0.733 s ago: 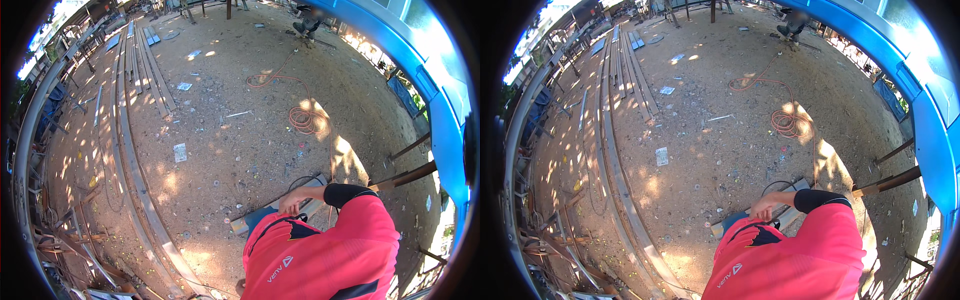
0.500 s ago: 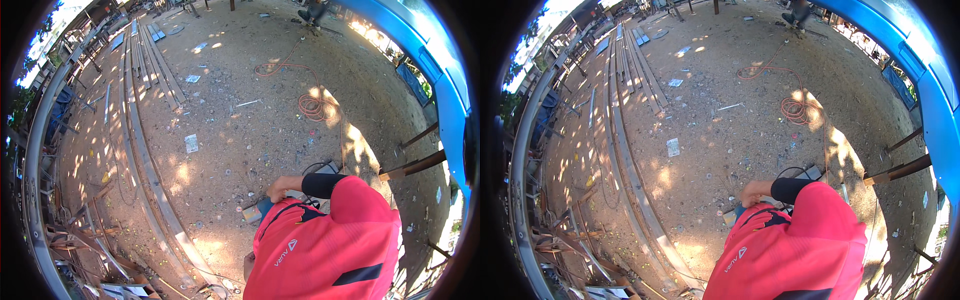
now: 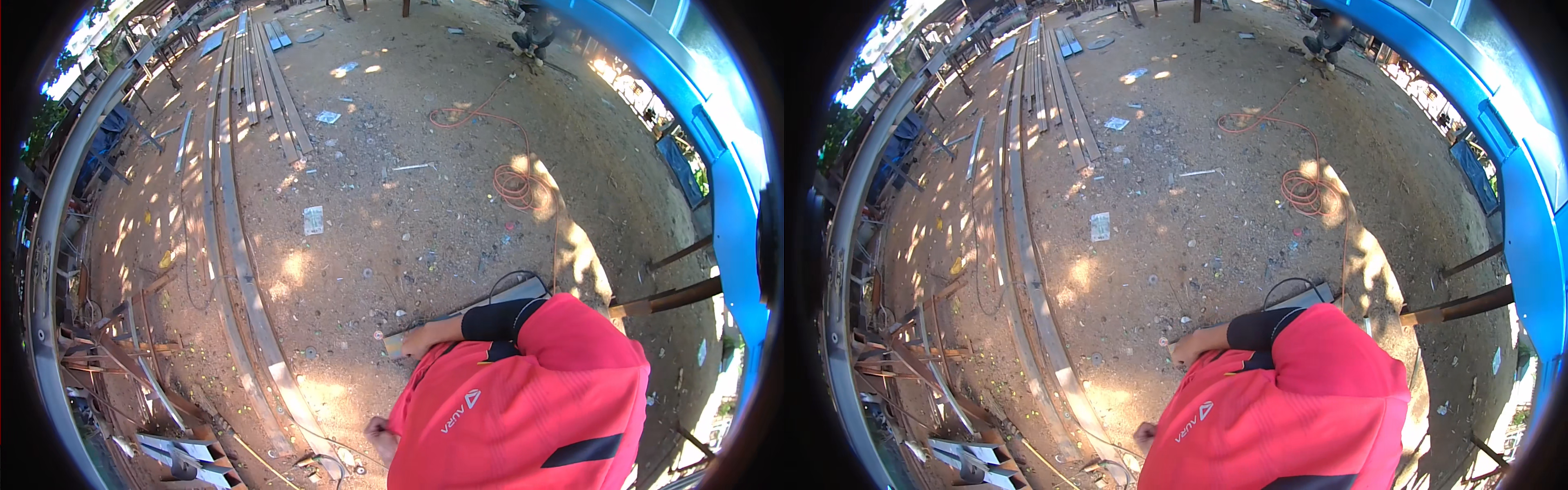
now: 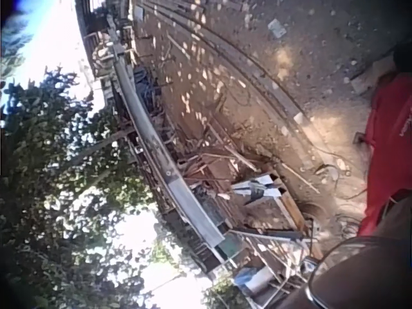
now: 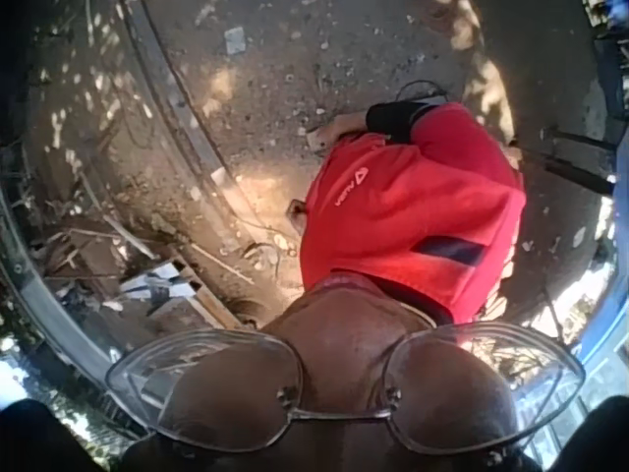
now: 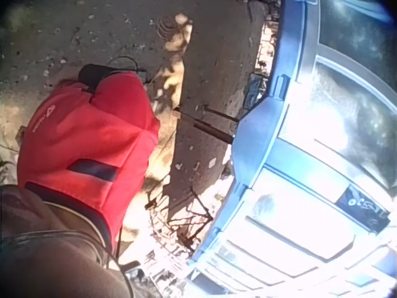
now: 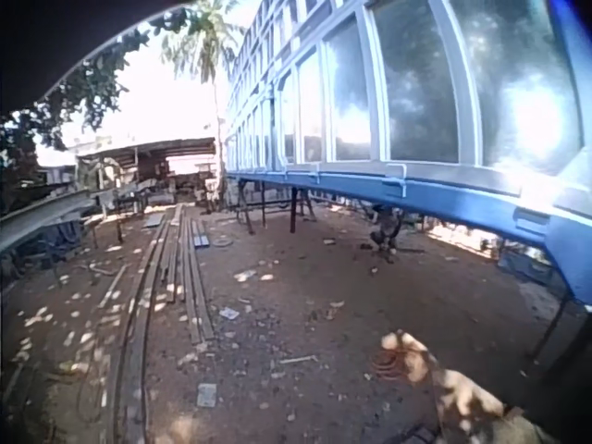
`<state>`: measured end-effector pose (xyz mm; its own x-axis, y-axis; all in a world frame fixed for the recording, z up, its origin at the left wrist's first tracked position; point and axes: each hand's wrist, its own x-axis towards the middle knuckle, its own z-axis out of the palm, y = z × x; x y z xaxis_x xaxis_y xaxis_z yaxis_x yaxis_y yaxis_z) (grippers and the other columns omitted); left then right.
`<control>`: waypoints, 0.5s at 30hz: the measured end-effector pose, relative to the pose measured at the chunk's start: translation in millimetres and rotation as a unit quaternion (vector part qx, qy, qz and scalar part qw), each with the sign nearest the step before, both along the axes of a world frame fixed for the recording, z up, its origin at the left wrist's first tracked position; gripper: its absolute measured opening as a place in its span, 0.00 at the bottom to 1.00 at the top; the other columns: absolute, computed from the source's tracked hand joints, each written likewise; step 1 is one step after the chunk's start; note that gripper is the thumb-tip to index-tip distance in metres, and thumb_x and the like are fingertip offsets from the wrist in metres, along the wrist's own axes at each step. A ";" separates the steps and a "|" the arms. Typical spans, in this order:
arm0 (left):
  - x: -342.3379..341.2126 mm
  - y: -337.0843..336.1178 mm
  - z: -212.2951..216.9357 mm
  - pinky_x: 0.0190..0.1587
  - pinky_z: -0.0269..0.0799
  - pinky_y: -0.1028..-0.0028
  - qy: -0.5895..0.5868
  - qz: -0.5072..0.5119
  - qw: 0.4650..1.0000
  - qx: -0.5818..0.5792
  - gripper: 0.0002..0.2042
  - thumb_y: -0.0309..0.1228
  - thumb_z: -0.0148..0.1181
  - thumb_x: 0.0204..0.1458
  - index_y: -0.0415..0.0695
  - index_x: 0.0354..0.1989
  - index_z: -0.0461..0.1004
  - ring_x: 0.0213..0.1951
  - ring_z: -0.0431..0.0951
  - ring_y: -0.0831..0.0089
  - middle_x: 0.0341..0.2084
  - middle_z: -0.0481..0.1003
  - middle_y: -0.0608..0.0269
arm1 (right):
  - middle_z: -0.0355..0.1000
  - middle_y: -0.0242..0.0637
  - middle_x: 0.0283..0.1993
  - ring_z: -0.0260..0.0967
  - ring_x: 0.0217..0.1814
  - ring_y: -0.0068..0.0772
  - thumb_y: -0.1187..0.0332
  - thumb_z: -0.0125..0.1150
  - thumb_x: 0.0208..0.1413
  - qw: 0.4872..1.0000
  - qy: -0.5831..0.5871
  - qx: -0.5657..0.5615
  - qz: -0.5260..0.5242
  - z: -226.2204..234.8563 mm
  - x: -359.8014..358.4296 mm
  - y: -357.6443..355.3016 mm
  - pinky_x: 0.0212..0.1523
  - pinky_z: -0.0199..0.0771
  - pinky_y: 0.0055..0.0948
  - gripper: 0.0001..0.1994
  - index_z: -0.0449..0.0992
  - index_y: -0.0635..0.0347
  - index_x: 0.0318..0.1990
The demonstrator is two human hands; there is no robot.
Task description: Measuring the length and curvature of metal beams using a measuring tape.
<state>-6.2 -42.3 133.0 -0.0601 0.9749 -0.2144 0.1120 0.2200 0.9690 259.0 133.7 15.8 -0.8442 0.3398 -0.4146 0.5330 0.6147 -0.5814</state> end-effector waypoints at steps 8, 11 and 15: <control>-201.2 68.7 -0.4 0.22 0.62 0.72 0.401 0.167 0.900 0.041 0.11 0.12 0.46 0.38 0.40 0.24 0.72 0.19 0.67 0.70 0.17 0.68 0.66 | 0.78 0.48 0.42 0.75 0.45 0.54 0.64 0.56 0.50 0.986 -0.128 -0.035 -0.097 -15.3 15.3 11.8 0.44 0.74 0.50 0.16 0.79 0.53 0.47; -203.1 71.5 -32.0 0.23 0.65 0.72 0.360 0.147 0.921 -0.002 0.11 0.15 0.46 0.46 0.39 0.33 0.74 0.21 0.69 0.73 0.19 0.70 0.65 | 0.78 0.47 0.41 0.76 0.44 0.52 0.61 0.56 0.52 0.985 -0.105 -0.036 -0.134 -15.7 20.7 4.7 0.44 0.73 0.48 0.14 0.81 0.54 0.42; -122.9 89.1 -94.8 0.22 0.62 0.78 0.137 0.108 0.983 -0.053 0.15 0.16 0.45 0.48 0.40 0.43 0.73 0.20 0.67 0.78 0.19 0.70 0.65 | 0.79 0.47 0.41 0.77 0.44 0.50 0.61 0.58 0.50 0.972 -0.065 -0.061 -0.216 1.0 38.2 -6.2 0.45 0.74 0.47 0.13 0.83 0.54 0.39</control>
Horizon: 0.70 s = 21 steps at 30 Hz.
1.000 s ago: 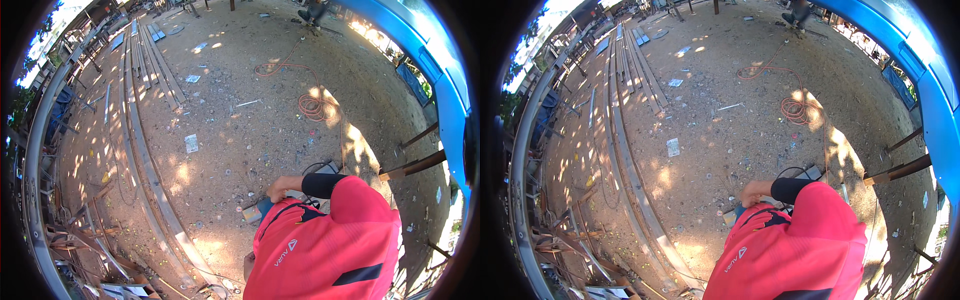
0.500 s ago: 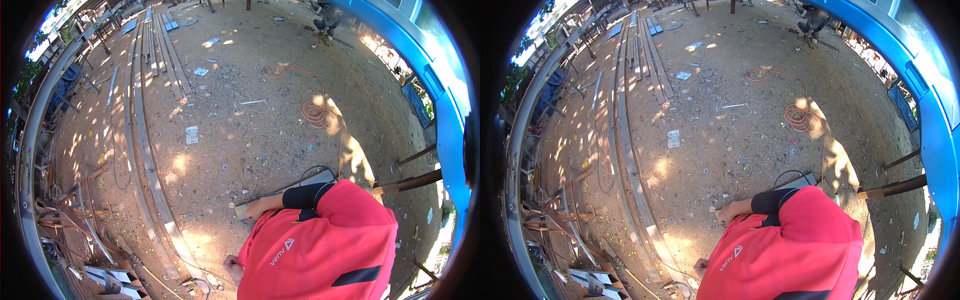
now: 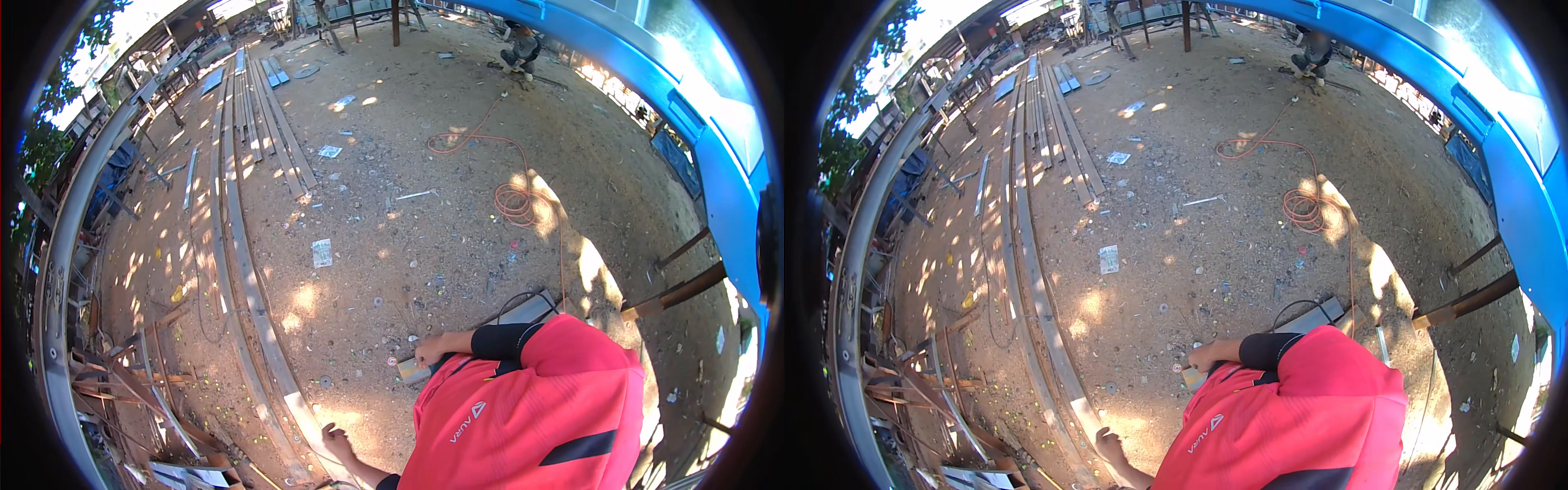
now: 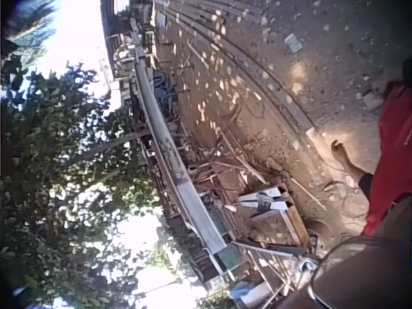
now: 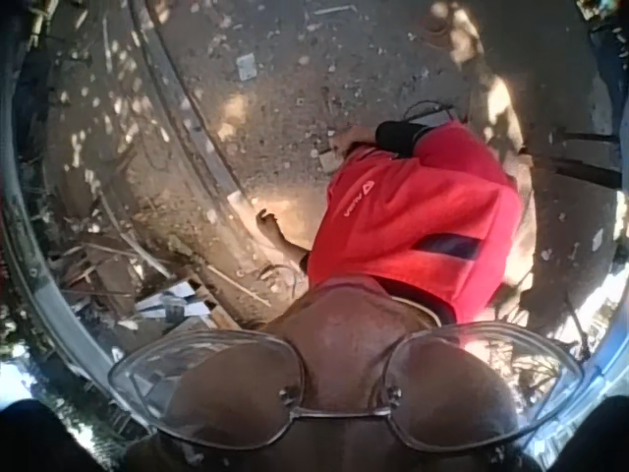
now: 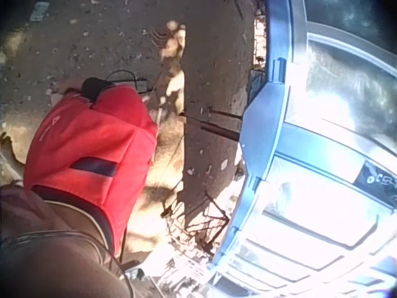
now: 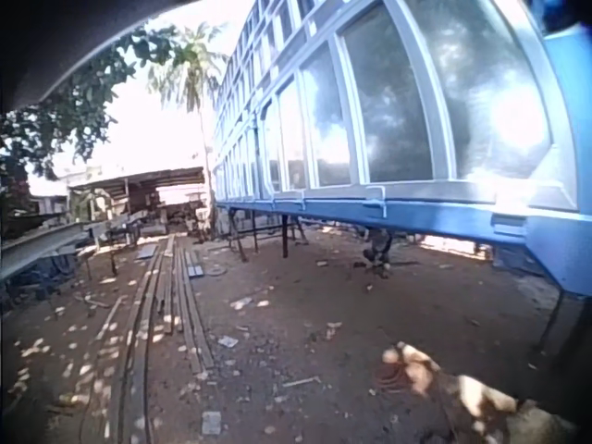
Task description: Measuring the length and curvature of metal beams using a measuring tape.
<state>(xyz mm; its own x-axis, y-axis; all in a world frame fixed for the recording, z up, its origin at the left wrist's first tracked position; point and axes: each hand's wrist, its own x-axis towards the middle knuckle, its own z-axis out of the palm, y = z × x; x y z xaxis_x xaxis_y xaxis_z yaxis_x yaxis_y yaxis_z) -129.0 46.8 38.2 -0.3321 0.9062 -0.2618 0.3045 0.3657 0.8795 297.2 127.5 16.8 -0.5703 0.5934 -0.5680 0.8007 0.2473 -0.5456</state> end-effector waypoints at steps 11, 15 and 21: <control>101.3 -129.9 -190.1 0.15 0.61 0.72 -0.238 -0.041 0.950 -0.198 0.07 0.26 0.49 0.55 0.43 0.30 0.74 0.15 0.66 0.73 0.16 0.67 0.67 | 0.79 0.48 0.40 0.76 0.43 0.51 0.66 0.56 0.40 0.981 -0.024 0.022 -0.193 -63.0 53.5 -36.7 0.44 0.74 0.46 0.17 0.82 0.57 0.39; 59.6 -157.0 -211.2 0.14 0.58 0.72 -0.299 0.061 0.897 -0.319 0.07 0.29 0.49 0.55 0.45 0.27 0.73 0.13 0.64 0.73 0.14 0.65 0.68 | 0.79 0.48 0.41 0.76 0.44 0.50 0.65 0.55 0.41 0.984 -0.045 0.008 -0.171 -64.4 64.2 -44.4 0.46 0.75 0.45 0.18 0.82 0.56 0.41; 43.6 -146.0 -222.8 0.12 0.47 0.74 -0.292 0.173 0.849 -0.405 0.10 0.37 0.49 0.54 0.51 0.22 0.67 0.10 0.58 0.73 0.12 0.59 0.70 | 0.78 0.48 0.44 0.76 0.47 0.49 0.64 0.55 0.41 0.977 -0.030 0.008 -0.209 -60.4 67.8 -64.5 0.48 0.75 0.44 0.19 0.82 0.56 0.42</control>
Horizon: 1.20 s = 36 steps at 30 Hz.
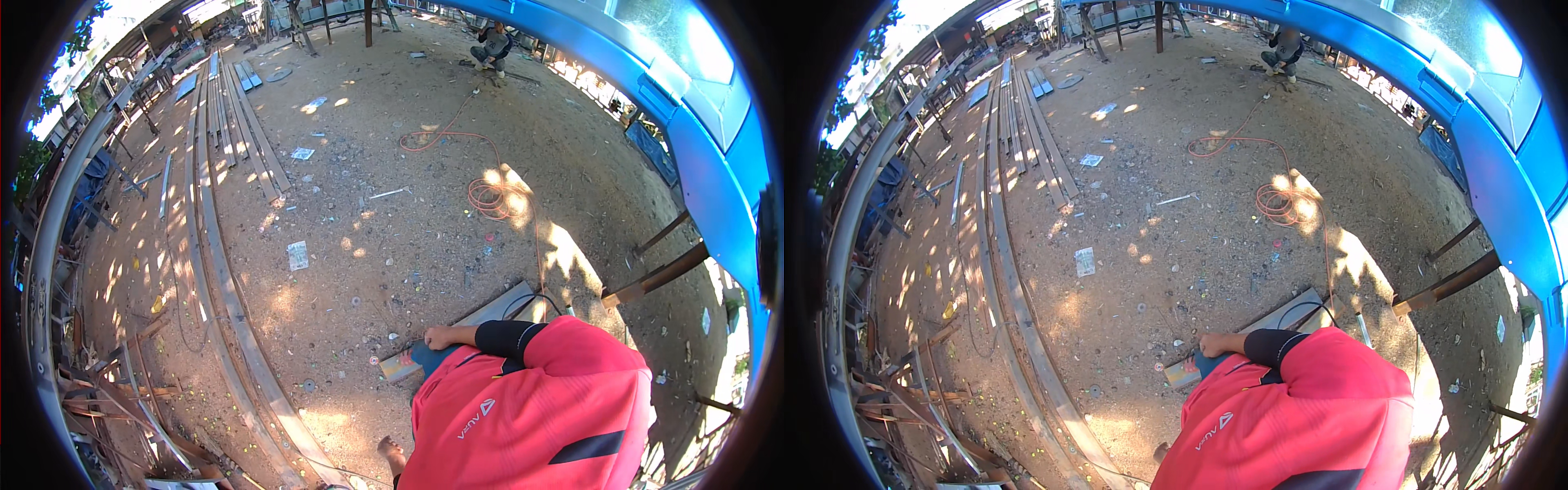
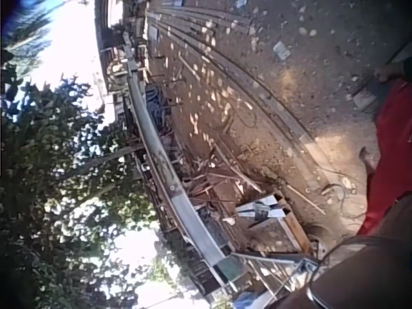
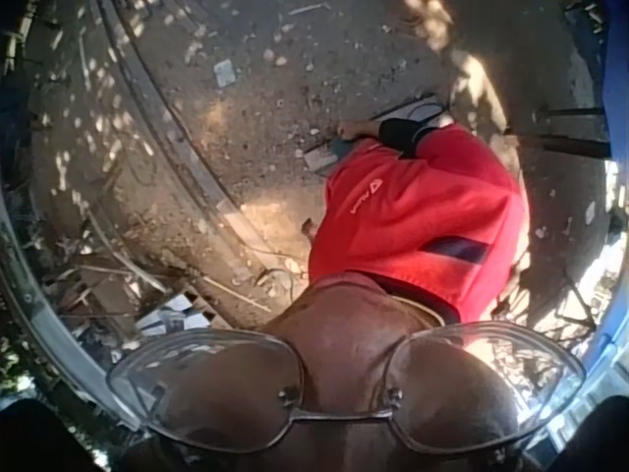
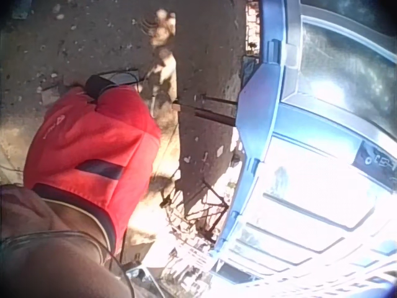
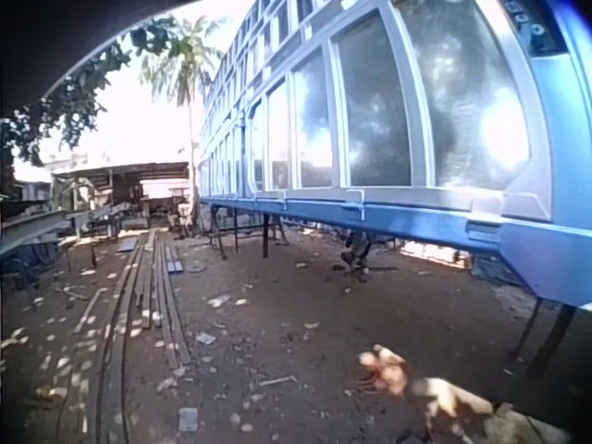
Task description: Measuring the length and curvature of metal beams using a measuring tape.
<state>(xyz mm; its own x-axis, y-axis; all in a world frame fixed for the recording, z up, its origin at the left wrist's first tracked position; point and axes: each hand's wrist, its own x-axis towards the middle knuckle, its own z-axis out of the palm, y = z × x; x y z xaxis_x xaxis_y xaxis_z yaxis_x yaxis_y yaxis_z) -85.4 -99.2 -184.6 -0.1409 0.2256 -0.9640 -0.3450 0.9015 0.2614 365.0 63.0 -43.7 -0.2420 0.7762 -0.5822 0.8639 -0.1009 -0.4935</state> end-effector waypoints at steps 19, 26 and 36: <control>66.2 -40.6 5.2 0.12 0.57 0.77 0.035 -0.053 0.977 0.203 0.09 0.21 0.52 0.52 0.39 0.41 0.74 0.12 0.61 0.78 0.14 0.65 0.69 | 0.79 0.48 0.43 0.76 0.47 0.51 0.64 0.55 0.43 0.999 -0.027 -0.027 0.017 -3.9 -22.0 -21.3 0.50 0.75 0.44 0.18 0.82 0.53 0.43; 80.3 -65.8 -10.5 0.12 0.57 0.77 -0.016 0.020 0.984 0.176 0.09 0.21 0.52 0.52 0.39 0.41 0.75 0.12 0.62 0.78 0.15 0.65 0.68 | 0.79 0.49 0.39 0.77 0.43 0.50 0.64 0.55 0.41 0.999 -0.026 -0.002 0.027 -9.7 -32.8 -29.4 0.46 0.75 0.45 0.15 0.83 0.55 0.37; 23.6 -87.3 36.6 0.12 0.58 0.77 -0.049 0.173 0.974 0.136 0.09 0.20 0.51 0.52 0.40 0.40 0.75 0.13 0.63 0.78 0.16 0.66 0.68 | 0.79 0.49 0.40 0.77 0.45 0.51 0.64 0.56 0.42 0.998 -0.031 -0.010 0.062 41.2 -87.6 -30.9 0.46 0.75 0.46 0.15 0.83 0.55 0.37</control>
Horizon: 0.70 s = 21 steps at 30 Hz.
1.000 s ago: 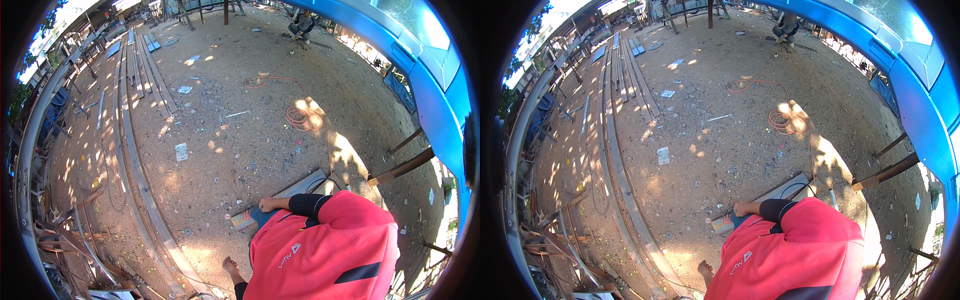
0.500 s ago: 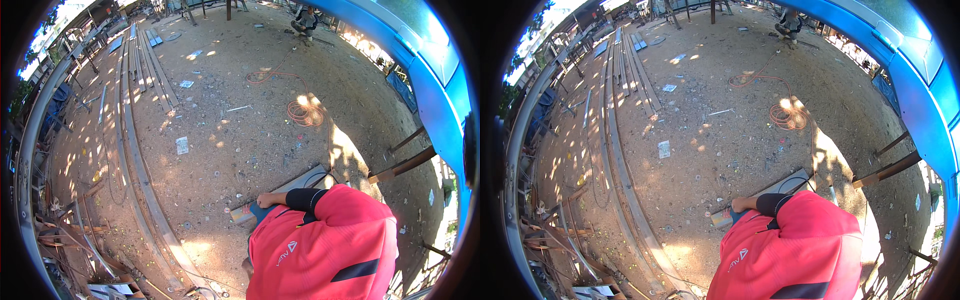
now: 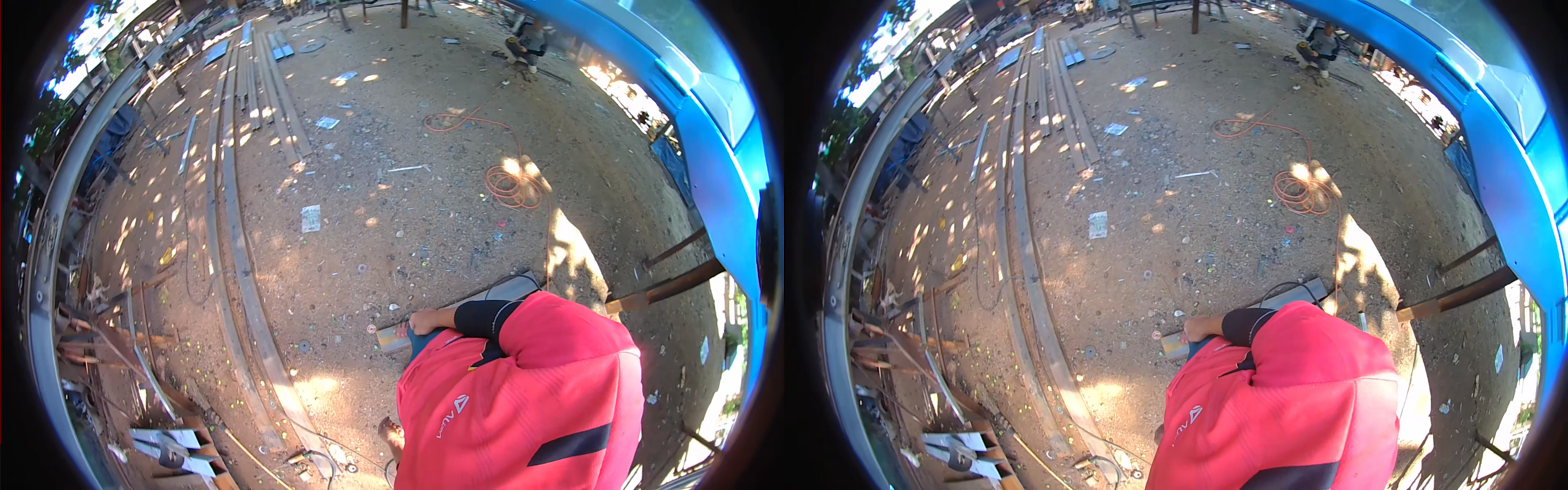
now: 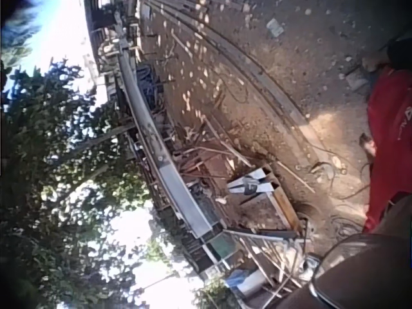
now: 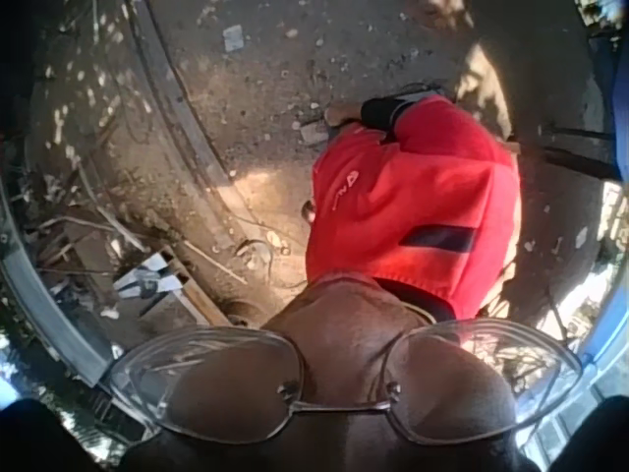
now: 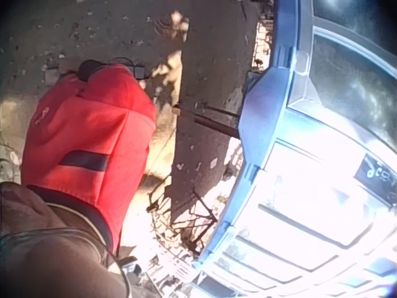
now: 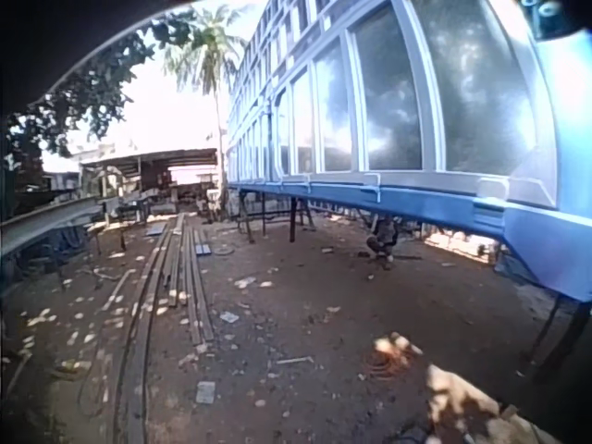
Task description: Measuring the length and curvature of metal beams using a measuring tape.
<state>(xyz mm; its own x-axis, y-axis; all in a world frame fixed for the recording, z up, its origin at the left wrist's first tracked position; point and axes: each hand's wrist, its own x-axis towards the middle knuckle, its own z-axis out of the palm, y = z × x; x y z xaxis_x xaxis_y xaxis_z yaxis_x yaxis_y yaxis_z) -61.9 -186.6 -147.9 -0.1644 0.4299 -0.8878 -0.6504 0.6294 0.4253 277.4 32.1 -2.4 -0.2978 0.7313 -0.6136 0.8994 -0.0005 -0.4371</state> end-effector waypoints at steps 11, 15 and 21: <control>-43.8 -115.9 -22.5 0.19 0.65 0.73 0.098 0.100 0.989 0.054 0.10 0.25 0.53 0.53 0.45 0.41 0.79 0.20 0.71 0.75 0.20 0.73 0.65 | 0.79 0.51 0.42 0.77 0.45 0.44 0.70 0.63 0.44 0.980 0.183 0.059 0.055 -79.3 -73.4 14.6 0.48 0.75 0.37 0.19 0.80 0.64 0.46; -6.7 -183.6 -22.0 0.37 0.76 0.68 0.330 -0.004 0.942 -0.066 0.12 0.33 0.58 0.50 0.47 0.40 0.83 0.33 0.83 0.68 0.33 0.83 0.59 | 0.80 0.50 0.41 0.78 0.44 0.43 0.70 0.64 0.44 0.972 0.146 -0.057 0.173 -50.4 -148.8 0.2 0.48 0.75 0.36 0.20 0.81 0.63 0.47; 15.2 -217.3 17.5 0.40 0.77 0.66 0.251 0.146 0.940 -0.179 0.13 0.35 0.57 0.50 0.49 0.42 0.83 0.35 0.83 0.67 0.33 0.83 0.58 | 0.79 0.46 0.43 0.77 0.44 0.38 0.71 0.63 0.47 0.937 0.142 -0.134 0.291 -122.4 -242.3 28.7 0.45 0.75 0.34 0.16 0.81 0.65 0.46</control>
